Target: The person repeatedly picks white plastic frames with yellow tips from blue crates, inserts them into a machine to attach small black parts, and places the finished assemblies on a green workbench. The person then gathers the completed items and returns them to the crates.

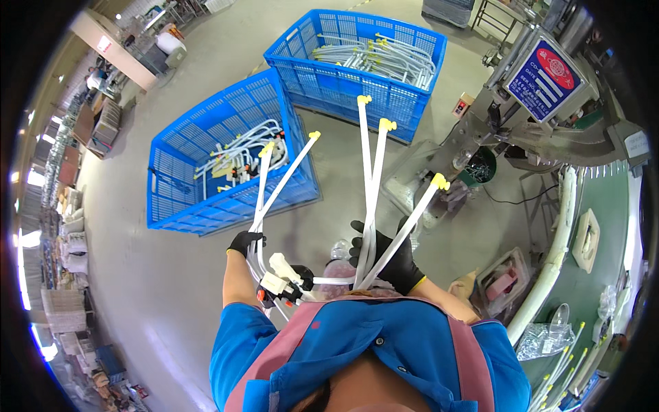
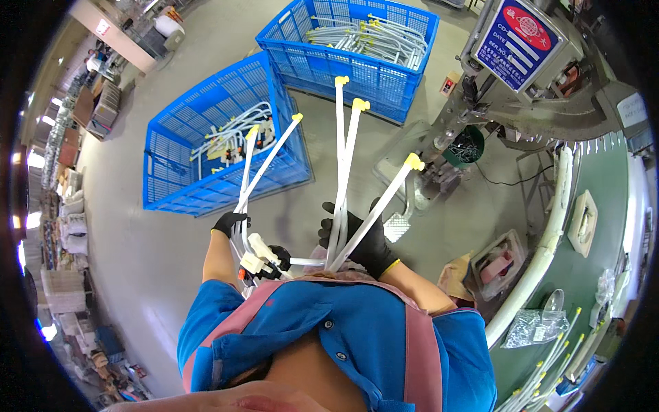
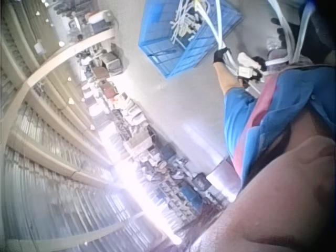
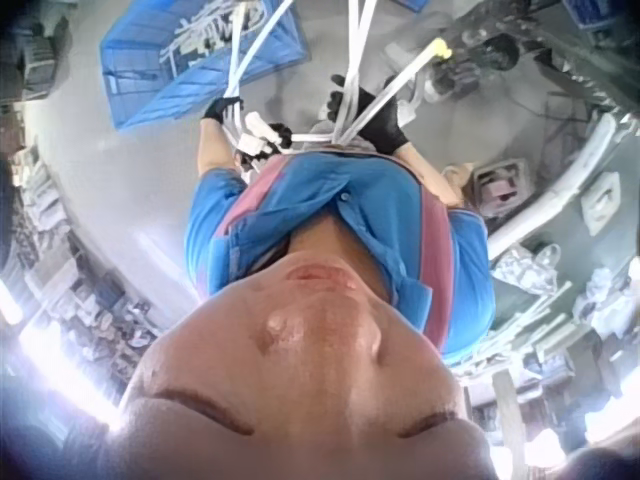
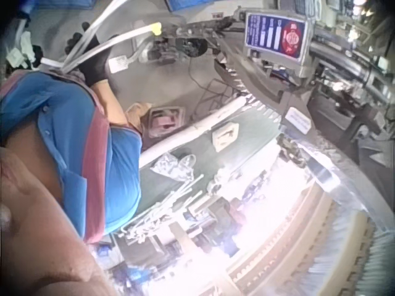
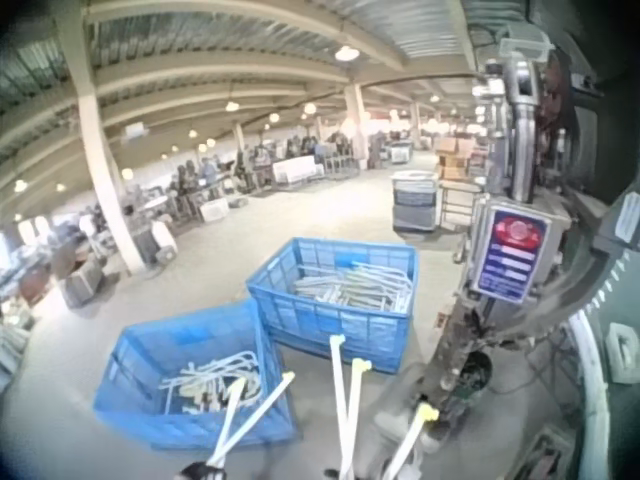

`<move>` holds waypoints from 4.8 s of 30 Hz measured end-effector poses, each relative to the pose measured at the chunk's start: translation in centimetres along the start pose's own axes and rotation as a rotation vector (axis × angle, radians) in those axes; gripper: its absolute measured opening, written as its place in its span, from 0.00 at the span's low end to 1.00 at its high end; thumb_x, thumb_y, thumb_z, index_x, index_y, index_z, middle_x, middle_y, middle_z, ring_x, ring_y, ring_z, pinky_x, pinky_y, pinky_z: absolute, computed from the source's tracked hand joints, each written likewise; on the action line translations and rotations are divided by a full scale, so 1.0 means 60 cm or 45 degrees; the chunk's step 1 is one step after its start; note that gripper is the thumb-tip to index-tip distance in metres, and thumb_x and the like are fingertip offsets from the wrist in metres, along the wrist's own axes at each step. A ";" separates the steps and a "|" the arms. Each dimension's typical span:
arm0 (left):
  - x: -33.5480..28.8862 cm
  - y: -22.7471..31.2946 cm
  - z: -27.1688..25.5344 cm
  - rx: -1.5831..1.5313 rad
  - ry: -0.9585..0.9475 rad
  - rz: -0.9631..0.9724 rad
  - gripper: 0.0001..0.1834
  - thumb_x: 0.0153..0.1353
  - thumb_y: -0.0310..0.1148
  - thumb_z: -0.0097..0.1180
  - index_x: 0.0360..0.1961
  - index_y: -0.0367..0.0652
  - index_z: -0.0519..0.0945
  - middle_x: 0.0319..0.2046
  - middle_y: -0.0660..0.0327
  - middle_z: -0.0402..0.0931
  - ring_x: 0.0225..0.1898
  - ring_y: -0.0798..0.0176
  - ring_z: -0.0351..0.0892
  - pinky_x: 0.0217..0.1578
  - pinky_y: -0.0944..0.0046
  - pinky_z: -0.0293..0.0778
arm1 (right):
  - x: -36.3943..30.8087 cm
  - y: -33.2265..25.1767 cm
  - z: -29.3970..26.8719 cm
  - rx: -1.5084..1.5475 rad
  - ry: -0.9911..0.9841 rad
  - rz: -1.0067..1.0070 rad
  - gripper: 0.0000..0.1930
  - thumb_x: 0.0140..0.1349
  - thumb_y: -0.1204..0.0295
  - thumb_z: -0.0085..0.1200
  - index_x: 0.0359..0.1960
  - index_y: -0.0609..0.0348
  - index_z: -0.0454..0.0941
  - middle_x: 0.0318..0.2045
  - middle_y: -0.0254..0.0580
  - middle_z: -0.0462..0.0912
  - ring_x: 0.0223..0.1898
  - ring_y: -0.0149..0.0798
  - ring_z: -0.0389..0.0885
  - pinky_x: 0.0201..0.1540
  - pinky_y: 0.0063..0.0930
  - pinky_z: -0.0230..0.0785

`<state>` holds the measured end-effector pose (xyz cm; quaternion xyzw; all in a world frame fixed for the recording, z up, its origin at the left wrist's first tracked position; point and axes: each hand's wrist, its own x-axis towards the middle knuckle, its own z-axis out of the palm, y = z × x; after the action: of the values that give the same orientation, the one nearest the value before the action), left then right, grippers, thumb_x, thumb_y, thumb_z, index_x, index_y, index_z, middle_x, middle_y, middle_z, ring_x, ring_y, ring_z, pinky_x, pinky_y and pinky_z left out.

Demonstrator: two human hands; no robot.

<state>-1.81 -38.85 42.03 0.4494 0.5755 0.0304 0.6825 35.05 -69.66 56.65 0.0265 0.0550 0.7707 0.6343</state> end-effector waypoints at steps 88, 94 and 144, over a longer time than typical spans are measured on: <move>0.011 0.634 0.462 1.648 -1.333 1.179 0.34 0.46 0.38 0.66 0.55 0.37 0.73 0.44 0.44 0.78 0.46 0.47 0.78 0.47 0.57 0.72 | -0.019 -0.324 0.111 -2.358 1.798 -1.637 0.16 0.62 0.62 0.55 0.44 0.62 0.79 0.33 0.52 0.83 0.36 0.47 0.83 0.37 0.34 0.72; 0.018 0.624 0.462 1.616 -1.383 1.166 0.34 0.44 0.38 0.68 0.54 0.36 0.73 0.42 0.43 0.79 0.45 0.45 0.79 0.46 0.56 0.73 | -0.036 -0.274 0.103 -2.045 1.799 -1.582 0.17 0.67 0.67 0.51 0.53 0.65 0.74 0.38 0.41 0.82 0.36 0.30 0.79 0.41 0.23 0.71; -0.055 0.601 0.473 1.624 -1.156 1.157 0.35 0.45 0.35 0.62 0.56 0.37 0.65 0.38 0.40 0.77 0.41 0.40 0.77 0.43 0.51 0.71 | -0.005 -0.300 0.154 -2.218 1.926 -1.931 0.18 0.59 0.64 0.56 0.46 0.64 0.79 0.33 0.53 0.84 0.35 0.42 0.84 0.37 0.31 0.73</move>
<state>37.31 -35.65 66.02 0.8950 -0.0743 -0.2081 0.3875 53.69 -66.06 63.71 -0.8323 -0.1115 -0.1482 0.5224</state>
